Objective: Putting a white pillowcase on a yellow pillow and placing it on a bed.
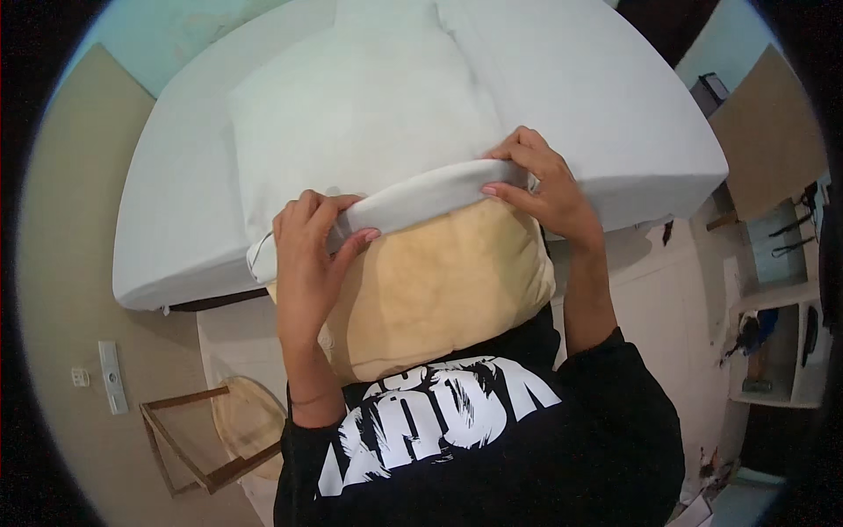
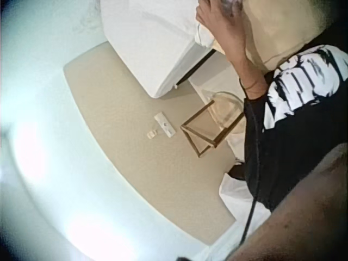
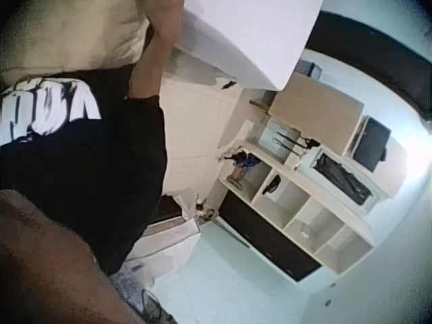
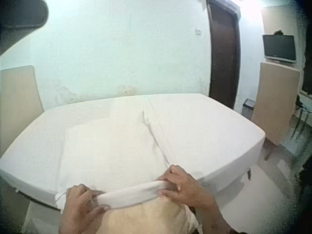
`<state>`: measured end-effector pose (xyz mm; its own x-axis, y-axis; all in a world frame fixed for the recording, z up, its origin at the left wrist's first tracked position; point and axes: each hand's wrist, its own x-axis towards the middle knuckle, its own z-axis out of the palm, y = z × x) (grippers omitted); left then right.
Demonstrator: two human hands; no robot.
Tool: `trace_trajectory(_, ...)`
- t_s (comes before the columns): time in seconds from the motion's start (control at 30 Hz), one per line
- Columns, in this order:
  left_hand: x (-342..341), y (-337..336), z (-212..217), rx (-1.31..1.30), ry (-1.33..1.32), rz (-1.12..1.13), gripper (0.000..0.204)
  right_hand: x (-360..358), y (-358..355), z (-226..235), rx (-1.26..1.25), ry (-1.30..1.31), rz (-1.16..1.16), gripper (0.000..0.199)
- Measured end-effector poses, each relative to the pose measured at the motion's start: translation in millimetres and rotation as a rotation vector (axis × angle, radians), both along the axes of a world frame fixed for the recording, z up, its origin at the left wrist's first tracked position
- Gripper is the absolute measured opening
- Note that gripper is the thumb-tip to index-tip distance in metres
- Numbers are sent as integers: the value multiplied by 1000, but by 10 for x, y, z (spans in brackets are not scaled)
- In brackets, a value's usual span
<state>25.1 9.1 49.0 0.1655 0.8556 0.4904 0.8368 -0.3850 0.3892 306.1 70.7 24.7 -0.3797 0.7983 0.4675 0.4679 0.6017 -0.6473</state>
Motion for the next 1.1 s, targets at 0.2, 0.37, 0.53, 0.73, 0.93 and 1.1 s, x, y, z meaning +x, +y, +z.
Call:
trace_trajectory(0.2,41,-106,-162,236,43,-26,22,-124,-193,-239,97,86,-92,24)
trace_trajectory(0.37,-98,-162,-283,234,65,-84,27,-102,-224,-478,315,42,-99,31)
trace_trajectory(0.53,-311,-220,-290,196,58,-18,30,-265,-320,-258,183,46,-164,35)
trace_trajectory(0.73,-493,-339,-366,214,150,32,30,-587,-352,-110,377,-164,-52,46)
trace_trajectory(0.93,-630,-449,-638,280,84,100,30,-603,-476,-288,349,-83,-14,35)
trace_trajectory(1.1,-745,-428,-487,326,195,252,30,-576,-477,-302,290,-94,-58,42)
